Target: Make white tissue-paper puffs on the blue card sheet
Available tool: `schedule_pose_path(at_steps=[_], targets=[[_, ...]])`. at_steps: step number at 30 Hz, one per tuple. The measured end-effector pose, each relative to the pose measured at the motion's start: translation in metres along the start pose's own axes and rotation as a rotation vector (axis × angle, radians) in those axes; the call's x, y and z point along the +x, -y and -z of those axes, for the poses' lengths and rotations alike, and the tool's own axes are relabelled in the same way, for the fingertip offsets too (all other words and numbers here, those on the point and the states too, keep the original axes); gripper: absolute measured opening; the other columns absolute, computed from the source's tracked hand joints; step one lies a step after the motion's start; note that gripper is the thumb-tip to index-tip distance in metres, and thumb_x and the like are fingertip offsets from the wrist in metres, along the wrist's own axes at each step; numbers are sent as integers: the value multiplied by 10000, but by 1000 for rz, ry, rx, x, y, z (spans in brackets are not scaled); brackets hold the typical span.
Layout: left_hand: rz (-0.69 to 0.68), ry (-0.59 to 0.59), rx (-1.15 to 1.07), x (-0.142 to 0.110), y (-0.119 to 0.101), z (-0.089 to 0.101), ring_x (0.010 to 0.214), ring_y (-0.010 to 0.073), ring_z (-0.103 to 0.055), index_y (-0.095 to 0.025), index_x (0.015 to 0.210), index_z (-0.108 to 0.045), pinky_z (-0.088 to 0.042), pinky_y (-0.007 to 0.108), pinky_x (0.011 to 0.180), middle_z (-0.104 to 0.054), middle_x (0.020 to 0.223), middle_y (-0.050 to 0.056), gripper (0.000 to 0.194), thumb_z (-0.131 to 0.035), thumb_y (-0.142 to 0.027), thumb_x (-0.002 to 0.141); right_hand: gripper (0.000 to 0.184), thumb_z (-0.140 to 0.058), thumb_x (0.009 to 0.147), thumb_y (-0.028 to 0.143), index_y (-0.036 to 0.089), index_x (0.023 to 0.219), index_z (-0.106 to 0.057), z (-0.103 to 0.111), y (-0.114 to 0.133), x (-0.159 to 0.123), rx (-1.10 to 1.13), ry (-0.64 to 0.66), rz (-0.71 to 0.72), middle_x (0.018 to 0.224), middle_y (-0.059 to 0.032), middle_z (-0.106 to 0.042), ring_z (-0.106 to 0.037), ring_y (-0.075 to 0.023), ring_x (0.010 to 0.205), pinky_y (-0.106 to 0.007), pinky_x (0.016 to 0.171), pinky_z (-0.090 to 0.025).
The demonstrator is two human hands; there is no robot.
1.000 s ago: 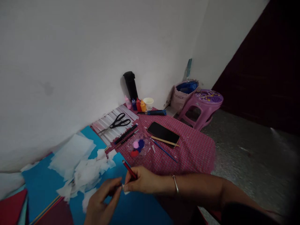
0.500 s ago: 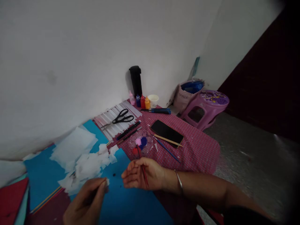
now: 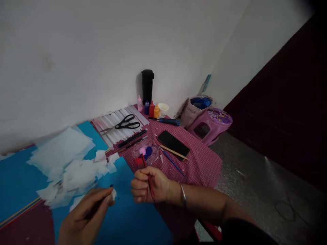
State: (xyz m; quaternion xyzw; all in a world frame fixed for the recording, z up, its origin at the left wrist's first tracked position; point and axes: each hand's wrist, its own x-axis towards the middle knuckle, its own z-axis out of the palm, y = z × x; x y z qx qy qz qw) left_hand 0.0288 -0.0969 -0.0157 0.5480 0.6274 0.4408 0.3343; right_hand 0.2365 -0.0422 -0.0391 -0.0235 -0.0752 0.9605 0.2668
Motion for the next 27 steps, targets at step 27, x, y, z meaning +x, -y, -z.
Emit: schedule_pose_path(at_steps=[27], targets=[[-135, -73, 179, -3, -23, -20, 734, 206, -614, -262, 731, -741, -480, 285, 716, -671, 800, 28, 95, -668, -269, 670, 371, -550, 828, 343, 148, 1143, -578, 1, -15, 0, -436, -65, 3, 793, -30, -664, -509, -63, 420, -188, 372, -320]])
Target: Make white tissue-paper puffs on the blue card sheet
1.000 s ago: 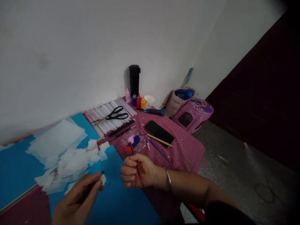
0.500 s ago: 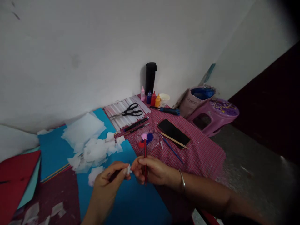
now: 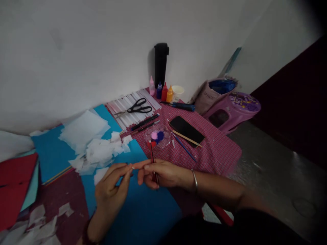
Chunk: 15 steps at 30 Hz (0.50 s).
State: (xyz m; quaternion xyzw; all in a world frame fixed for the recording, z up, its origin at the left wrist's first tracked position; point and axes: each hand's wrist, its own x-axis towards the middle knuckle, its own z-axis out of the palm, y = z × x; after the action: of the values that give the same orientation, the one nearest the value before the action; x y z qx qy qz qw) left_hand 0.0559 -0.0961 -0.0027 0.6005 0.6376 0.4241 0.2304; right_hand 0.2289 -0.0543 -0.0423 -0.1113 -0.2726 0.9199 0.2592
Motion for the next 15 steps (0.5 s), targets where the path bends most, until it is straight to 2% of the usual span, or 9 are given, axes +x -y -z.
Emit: schedule_pose_path(at_steps=[4, 7, 10, 12, 15], targets=[[0, -68, 30, -2, 3, -7, 753, 199, -603, -249, 751, -730, -468, 281, 744, -663, 839, 22, 109, -670, -227, 663, 396, -515, 857, 313, 190, 1234, -508, 1, -3, 0, 106, 67, -40, 882, -19, -648, -510, -71, 473, -212, 417, -344], [129, -51, -88, 4, 4, -6, 694, 170, -581, -225, 747, -709, -474, 261, 682, -644, 814, 18, 88, -676, -232, 665, 409, -464, 891, 329, 194, 1278, -457, -3, -1, -1, 128, 78, -42, 896, -21, -642, -521, -78, 519, -219, 460, -379], [422, 55, -583, 18, 5, 1, 556, 95, -505, -190, 710, -649, -432, 174, 503, -557, 646, -21, 60, -672, -241, 691, 444, -389, 911, 443, 158, 1232, -498, -6, 4, 0, 103, 78, -39, 851, -41, -650, -569, -101, 581, -224, 505, -432], [589, 108, -965, 27, 6, 8, 542, 54, -478, -173, 709, -609, -409, 120, 471, -516, 638, -41, 84, -679, -217, 697, 517, -338, 904, 525, 123, 1141, -562, -5, 5, 1, 69, 62, -23, 813, -58, -647, -591, -111, 604, -225, 519, -452], [668, 155, -1244, 32, 6, 13, 589, 33, -502, -162, 766, -584, -446, 101, 534, -530, 716, -41, 123, -689, -160, 703, 620, -270, 888, 602, 100, 996, -616, -1, 2, 1, -21, 9, -11, 688, -33, -591, -565, -95, 539, -224, 515, -464]])
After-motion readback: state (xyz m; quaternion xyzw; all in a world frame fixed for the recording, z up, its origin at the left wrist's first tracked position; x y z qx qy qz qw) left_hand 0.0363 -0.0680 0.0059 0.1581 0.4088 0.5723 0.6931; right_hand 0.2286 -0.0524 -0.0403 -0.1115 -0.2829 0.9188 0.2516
